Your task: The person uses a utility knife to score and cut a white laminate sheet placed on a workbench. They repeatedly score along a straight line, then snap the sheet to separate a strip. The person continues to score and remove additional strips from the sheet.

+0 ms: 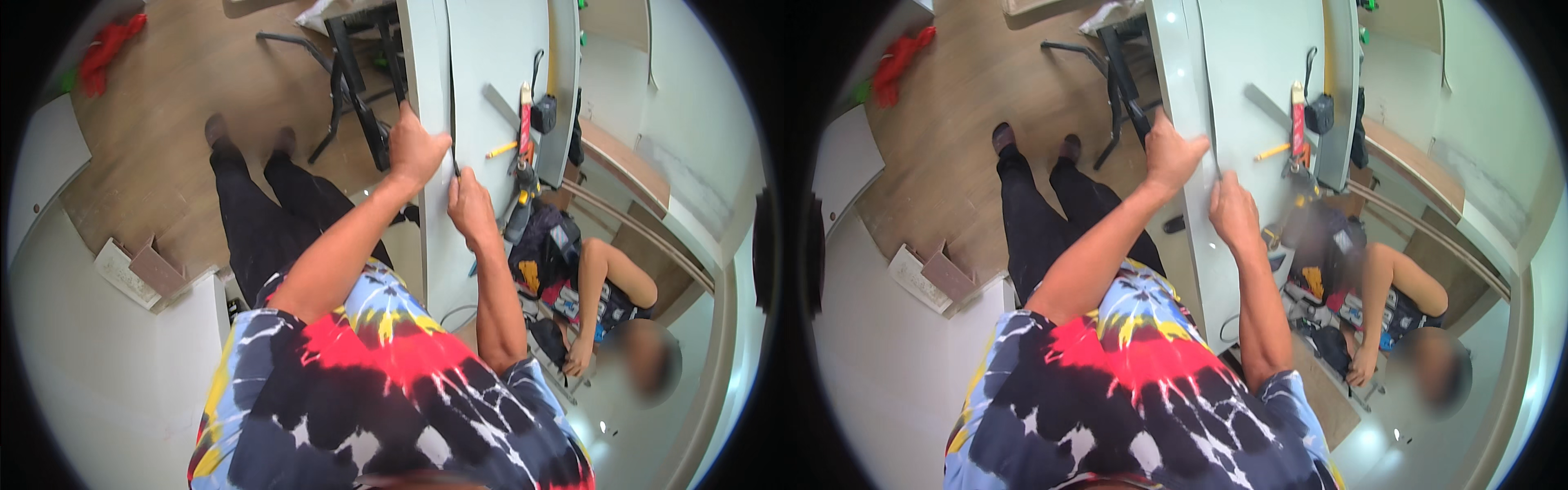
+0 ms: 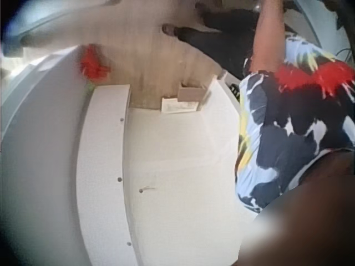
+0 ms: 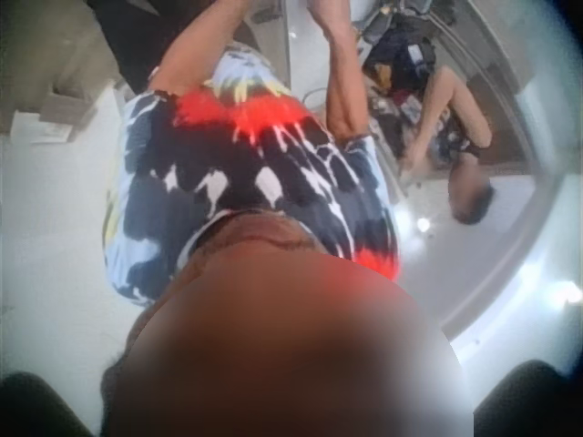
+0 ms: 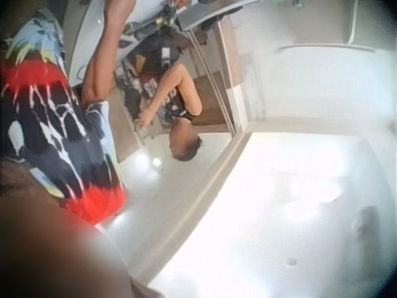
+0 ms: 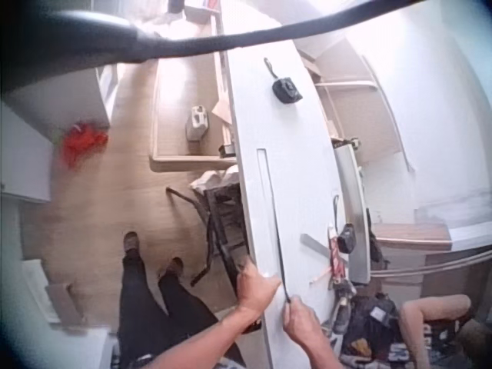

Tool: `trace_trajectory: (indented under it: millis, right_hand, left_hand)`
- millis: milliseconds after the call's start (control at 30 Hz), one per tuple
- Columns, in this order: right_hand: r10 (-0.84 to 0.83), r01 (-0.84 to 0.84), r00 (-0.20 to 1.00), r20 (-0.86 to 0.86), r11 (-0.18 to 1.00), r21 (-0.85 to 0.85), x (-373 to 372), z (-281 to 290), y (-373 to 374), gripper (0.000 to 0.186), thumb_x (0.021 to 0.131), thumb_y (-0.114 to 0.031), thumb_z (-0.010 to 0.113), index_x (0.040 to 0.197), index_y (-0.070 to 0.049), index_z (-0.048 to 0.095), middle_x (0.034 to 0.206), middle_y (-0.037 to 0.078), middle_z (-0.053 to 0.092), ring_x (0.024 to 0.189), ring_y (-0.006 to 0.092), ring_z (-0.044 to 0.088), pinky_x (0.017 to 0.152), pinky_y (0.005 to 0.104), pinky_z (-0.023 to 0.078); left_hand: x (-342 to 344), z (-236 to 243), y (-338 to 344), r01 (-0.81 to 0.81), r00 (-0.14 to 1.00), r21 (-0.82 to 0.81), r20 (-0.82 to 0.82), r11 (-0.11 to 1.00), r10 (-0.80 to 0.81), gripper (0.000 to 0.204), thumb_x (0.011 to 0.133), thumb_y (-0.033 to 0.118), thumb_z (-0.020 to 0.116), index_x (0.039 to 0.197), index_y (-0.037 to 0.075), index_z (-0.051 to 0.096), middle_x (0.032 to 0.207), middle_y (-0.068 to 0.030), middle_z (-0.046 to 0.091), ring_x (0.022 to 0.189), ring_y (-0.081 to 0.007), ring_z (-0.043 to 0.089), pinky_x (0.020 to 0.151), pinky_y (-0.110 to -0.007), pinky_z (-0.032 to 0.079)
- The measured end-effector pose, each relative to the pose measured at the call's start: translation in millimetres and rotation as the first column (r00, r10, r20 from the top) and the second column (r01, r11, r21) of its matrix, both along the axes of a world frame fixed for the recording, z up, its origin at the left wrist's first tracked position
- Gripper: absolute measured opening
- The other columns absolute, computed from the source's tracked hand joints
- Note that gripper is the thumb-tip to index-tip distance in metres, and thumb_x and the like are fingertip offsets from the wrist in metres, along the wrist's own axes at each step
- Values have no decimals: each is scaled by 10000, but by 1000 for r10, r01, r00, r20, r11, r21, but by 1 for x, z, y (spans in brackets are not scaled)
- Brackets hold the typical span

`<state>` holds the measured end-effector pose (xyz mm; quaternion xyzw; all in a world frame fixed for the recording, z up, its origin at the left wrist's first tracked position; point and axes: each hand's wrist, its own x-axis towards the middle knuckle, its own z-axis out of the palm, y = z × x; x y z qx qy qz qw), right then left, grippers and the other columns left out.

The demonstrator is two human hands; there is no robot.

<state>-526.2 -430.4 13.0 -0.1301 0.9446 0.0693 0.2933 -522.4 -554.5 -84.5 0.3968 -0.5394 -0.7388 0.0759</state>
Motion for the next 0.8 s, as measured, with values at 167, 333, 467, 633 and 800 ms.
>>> trace_trajectory:
  millis: [167, 333, 467, 633, 800]
  right_hand:
    - [44, -43, 999, -23, 998, 38, 3, 0, 3, 211, 1031, -169, 525, 1015, 37, 487, 893, 334, 675, 882, 545, 645, 796, 609, 498]
    - [101, -100, 994, -31, 994, 38, 1, -6, 7, 217, 1028, -170, 530, 1013, 42, 491, 865, 336, 670, 862, 542, 649, 786, 618, 500]
    - [78, -78, 997, -18, 997, -2, -1, -1, 6, 212, 1027, -168, 525, 1010, 42, 498, 865, 337, 667, 862, 539, 650, 784, 620, 498]
    - [26, -26, 1000, -8, 1000, 17, 7, 6, 6, 201, 1027, -159, 519, 1009, 40, 500, 848, 326, 668, 853, 534, 650, 785, 619, 494]
    - [49, -49, 999, -9, 999, 2, 4, -2, 13, 194, 1026, -158, 518, 1018, 35, 499, 833, 315, 669, 835, 532, 648, 774, 613, 498]
  left_hand:
    - [3, 2, 2, -5, 1000, 43, -10, 999, 5, 468, 704, 97, 759, 1078, -32, 510, 948, -274, 715, 915, -468, 706, 858, -496, 560]
    - [5, -1, 6, -25, 999, 26, -31, 999, 26, 469, 703, 100, 765, 1074, -41, 515, 944, -278, 713, 912, -470, 704, 849, -496, 560]
    - [3, 3, 1, -15, 1000, 2, -5, 1000, 15, 476, 708, 103, 761, 1092, -47, 522, 945, -285, 710, 919, -482, 697, 852, -500, 558]
    - [5, 8, -1, 21, 1000, 29, 15, 999, -22, 456, 714, 102, 755, 1080, -40, 522, 957, -272, 714, 935, -458, 706, 860, -486, 558]
    - [6, 4, 3, -17, 999, 30, -35, 999, 18, 447, 711, 101, 757, 1059, -40, 515, 944, -271, 712, 924, -447, 712, 849, -472, 563]
